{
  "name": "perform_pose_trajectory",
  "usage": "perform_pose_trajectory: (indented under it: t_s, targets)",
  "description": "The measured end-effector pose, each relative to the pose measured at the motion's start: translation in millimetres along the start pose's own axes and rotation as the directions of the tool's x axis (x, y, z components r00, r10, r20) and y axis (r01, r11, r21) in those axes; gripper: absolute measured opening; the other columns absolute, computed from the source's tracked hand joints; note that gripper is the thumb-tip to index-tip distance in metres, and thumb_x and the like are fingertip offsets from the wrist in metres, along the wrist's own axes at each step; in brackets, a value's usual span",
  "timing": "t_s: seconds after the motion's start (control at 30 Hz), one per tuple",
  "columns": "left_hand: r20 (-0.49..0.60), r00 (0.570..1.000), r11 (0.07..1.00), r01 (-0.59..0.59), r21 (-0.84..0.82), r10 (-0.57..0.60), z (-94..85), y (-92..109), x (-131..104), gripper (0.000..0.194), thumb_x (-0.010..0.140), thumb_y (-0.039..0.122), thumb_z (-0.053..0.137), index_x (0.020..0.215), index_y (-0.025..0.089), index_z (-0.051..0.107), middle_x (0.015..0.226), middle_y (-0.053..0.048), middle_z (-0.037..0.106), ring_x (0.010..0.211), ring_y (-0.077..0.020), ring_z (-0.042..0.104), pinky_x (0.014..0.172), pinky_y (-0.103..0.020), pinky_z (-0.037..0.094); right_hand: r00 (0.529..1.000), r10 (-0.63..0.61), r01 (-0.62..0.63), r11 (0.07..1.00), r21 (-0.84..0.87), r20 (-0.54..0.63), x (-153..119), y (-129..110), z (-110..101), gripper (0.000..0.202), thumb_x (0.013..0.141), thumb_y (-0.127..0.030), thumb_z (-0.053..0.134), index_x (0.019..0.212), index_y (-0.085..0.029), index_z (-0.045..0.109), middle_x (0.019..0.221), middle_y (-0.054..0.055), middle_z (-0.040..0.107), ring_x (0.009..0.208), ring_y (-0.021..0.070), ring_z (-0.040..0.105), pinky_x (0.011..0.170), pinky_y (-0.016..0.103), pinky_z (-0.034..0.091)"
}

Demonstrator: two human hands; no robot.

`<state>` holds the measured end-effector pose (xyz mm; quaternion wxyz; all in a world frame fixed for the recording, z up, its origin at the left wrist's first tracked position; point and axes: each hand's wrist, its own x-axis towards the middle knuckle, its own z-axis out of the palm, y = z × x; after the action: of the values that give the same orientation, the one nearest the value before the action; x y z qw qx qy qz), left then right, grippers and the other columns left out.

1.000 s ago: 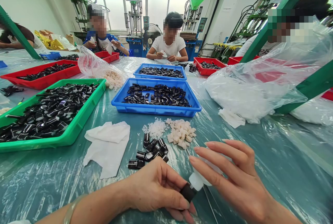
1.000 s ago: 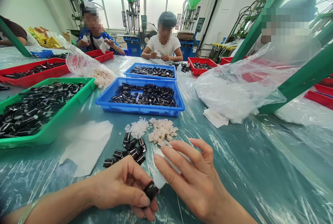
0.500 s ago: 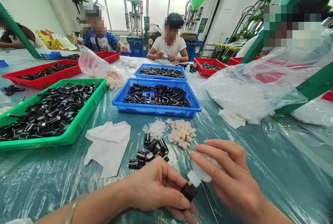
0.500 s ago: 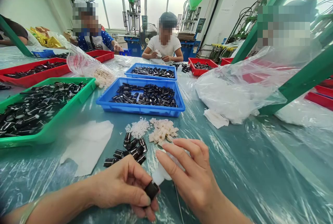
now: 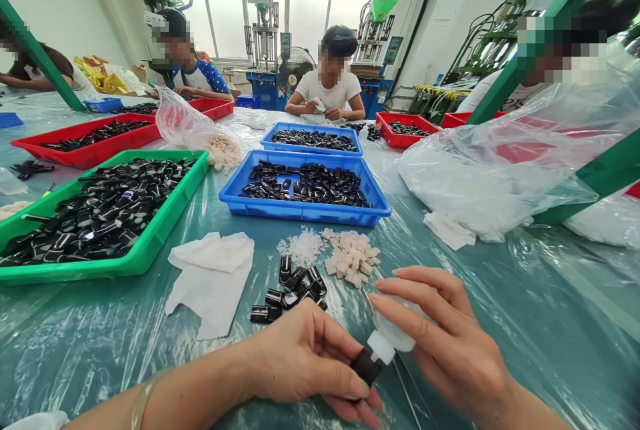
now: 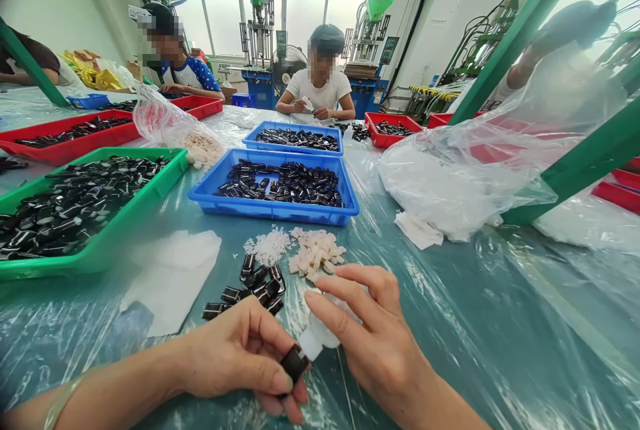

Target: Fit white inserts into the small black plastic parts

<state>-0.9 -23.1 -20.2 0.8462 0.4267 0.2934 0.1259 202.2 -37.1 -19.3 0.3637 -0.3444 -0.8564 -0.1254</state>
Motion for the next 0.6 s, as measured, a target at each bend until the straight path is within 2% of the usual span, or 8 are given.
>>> perform_pose_trajectory:
  t_s: [0.3,0.6]
  targets:
    - [0.010,1.000,1.000,-0.001,-0.014,0.001,-0.5,-0.1,-0.1,0.016,0.064,0.023,0.070,0.073,0.010,0.072,0.065,-0.003,0.065,0.062,-0.0095,0.064,0.060,-0.016,0.051,0.999,-0.034,0.033,0.999,0.035,0.041,-5.1,4.6,-1.2,0.029,0.085,-0.004,0.043,0.104,-0.019,0.059,0.103,0.008,0.060,0.102,0.0240,0.046,0.083,0.040,0.040]
    - [0.016,1.000,1.000,-0.002,-0.001,0.002,-2.1,-0.4,-0.5,0.021,0.064,0.028,0.071,0.076,0.010,0.072,0.068,-0.006,0.068,0.065,-0.0131,0.066,0.061,-0.018,0.051,0.999,-0.034,0.033,0.999,0.027,0.024,-3.6,4.9,-1.6,0.027,0.088,-0.007,0.041,0.101,-0.019,0.061,0.102,0.007,0.061,0.101,0.0235,0.047,0.084,0.040,0.040]
